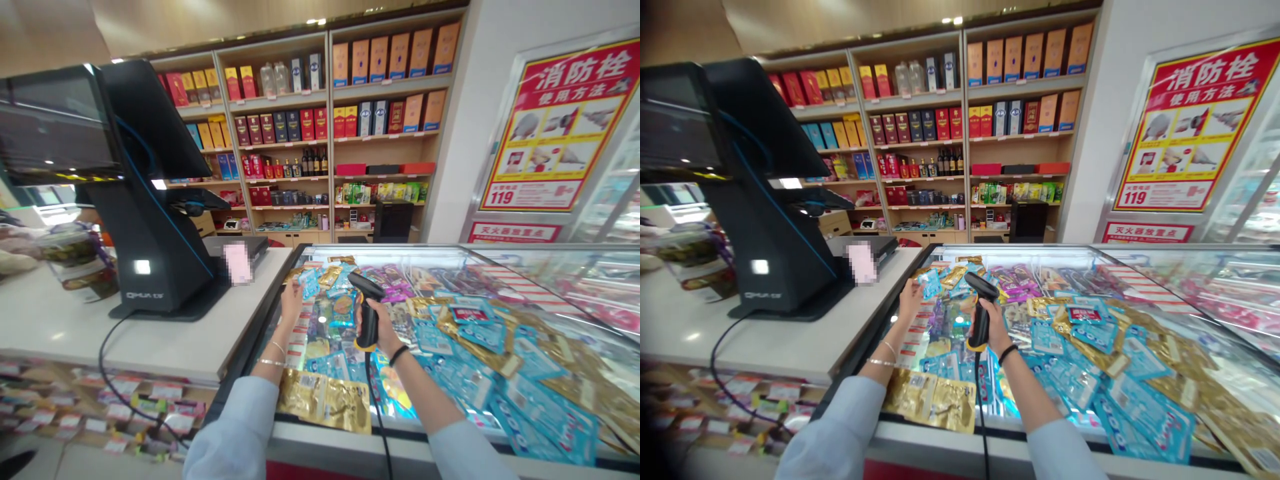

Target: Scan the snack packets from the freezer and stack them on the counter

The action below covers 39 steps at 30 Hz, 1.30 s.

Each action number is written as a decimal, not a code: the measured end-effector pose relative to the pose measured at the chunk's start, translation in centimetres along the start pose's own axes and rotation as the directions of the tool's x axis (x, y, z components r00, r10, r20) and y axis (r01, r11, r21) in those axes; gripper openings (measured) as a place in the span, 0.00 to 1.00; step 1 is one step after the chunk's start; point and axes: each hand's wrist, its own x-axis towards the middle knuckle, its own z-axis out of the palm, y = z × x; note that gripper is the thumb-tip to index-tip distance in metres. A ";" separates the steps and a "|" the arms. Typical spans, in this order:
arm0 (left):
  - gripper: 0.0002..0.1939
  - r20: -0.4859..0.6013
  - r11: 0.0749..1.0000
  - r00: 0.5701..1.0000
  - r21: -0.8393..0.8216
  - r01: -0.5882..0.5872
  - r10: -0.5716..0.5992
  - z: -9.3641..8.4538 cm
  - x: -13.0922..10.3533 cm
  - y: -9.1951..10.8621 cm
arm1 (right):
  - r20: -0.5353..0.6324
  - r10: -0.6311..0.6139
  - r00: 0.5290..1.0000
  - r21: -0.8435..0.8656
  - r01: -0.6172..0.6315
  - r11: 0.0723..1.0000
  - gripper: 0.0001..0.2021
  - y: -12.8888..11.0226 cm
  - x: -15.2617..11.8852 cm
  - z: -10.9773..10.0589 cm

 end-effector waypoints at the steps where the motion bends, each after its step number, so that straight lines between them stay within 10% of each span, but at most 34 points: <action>1: 0.07 -0.001 1.000 1.000 -0.018 0.025 -0.025 0.2 -0.1 0.0 | -0.003 0.003 1.000 -0.003 -0.003 1.000 0.20 0.0 0.0 0.1; 39: 0.18 0.072 0.988 0.996 -0.144 0.053 -0.043 0.2 -0.5 1.8 | 0.079 0.038 0.996 -0.062 -0.033 0.998 0.18 -0.4 -1.4 2.0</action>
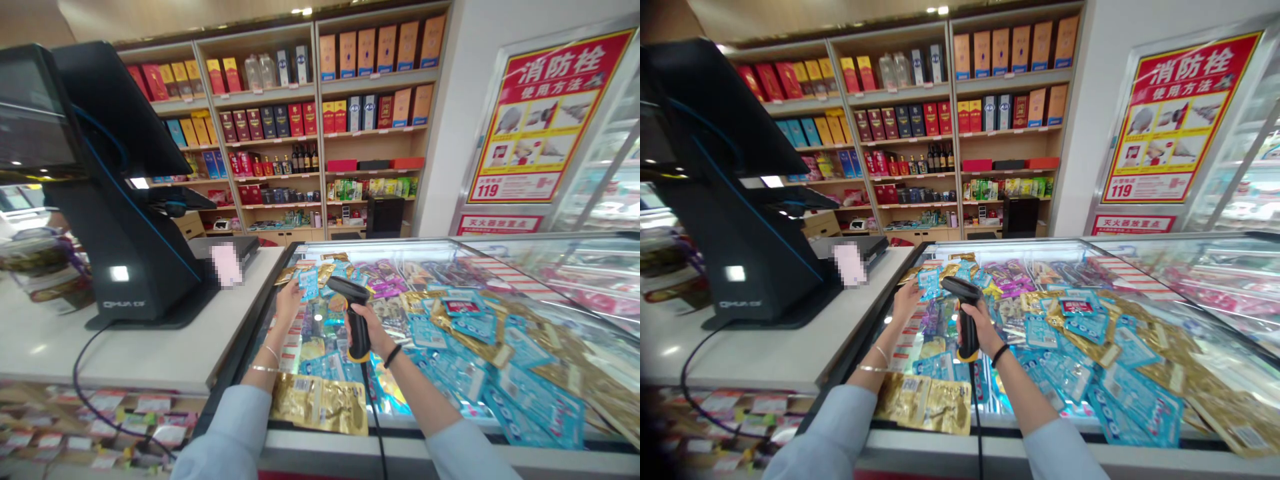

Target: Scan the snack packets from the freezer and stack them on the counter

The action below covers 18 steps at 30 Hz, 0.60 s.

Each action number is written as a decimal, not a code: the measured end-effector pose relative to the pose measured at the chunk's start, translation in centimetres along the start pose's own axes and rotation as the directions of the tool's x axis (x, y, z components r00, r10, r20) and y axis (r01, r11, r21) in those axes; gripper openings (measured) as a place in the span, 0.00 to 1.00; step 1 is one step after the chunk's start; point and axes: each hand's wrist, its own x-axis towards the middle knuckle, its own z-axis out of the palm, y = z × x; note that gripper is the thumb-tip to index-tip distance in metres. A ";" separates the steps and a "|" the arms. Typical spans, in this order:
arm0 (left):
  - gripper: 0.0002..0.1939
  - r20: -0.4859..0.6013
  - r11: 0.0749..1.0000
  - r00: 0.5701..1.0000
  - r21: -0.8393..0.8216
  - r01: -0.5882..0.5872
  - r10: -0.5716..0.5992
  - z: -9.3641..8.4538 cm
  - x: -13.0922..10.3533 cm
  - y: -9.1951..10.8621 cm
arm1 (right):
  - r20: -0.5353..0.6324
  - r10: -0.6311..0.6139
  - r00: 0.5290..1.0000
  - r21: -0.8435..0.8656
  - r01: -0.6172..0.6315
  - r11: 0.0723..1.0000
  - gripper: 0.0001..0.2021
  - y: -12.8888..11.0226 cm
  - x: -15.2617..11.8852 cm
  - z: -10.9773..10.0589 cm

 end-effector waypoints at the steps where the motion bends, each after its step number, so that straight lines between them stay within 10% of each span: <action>1: 0.18 -0.005 1.000 1.000 -0.004 0.006 -0.006 0.0 0.0 0.1 | 0.004 0.001 1.000 -0.002 -0.001 1.000 0.18 0.0 0.0 0.0; 18: 0.23 0.021 0.987 1.000 0.162 -0.024 0.021 0.3 0.9 -1.5 | 0.005 -0.021 1.000 0.022 0.021 1.000 0.18 0.6 0.3 -1.0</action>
